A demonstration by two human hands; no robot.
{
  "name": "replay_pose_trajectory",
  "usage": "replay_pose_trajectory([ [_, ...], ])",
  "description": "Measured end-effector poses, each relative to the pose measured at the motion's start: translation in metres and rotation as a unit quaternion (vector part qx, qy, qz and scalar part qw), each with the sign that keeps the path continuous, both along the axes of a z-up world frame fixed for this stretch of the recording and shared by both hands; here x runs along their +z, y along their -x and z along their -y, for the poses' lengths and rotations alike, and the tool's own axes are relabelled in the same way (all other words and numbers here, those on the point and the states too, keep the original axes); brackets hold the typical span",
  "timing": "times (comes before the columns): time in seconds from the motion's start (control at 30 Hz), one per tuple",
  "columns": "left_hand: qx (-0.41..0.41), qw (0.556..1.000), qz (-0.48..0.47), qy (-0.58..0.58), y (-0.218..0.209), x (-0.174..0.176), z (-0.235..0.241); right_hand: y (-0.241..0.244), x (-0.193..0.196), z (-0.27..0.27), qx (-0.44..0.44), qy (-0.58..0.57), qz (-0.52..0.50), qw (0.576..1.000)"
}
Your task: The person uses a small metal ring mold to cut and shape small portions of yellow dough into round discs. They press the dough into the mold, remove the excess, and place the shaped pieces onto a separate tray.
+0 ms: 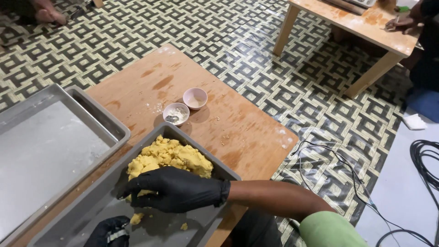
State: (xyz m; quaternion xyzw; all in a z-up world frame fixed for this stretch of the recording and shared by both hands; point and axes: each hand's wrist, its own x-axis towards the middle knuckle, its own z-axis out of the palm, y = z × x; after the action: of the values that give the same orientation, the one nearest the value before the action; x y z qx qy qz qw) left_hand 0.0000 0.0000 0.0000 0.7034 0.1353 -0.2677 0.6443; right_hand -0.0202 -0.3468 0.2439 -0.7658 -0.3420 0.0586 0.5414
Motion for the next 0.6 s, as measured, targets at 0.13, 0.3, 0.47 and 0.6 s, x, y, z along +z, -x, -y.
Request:
replay_pose_trajectory([
  [0.13, 0.126, 0.984, 0.092, -0.090, 0.054, 0.191, 0.096, 0.003, 0.026, -0.002, 0.048, -0.110, -0.165, 0.979],
  [0.3, -0.097, 0.977, 0.171, 0.079, 0.061, 0.251, 0.108, -0.004, 0.038, -0.018, -0.141, -0.313, -0.417, 0.842],
  [0.47, 0.079, 0.910, 0.005, 0.408, 0.055, 0.216, 0.113, 0.001, 0.023, -0.013, -0.098, -0.221, -0.371, 0.897],
  [0.6, 0.153, 0.868, -0.079, 0.465, 0.048, 0.220, 0.121, 0.006, 0.023, -0.011, -0.082, -0.155, -0.296, 0.939],
])
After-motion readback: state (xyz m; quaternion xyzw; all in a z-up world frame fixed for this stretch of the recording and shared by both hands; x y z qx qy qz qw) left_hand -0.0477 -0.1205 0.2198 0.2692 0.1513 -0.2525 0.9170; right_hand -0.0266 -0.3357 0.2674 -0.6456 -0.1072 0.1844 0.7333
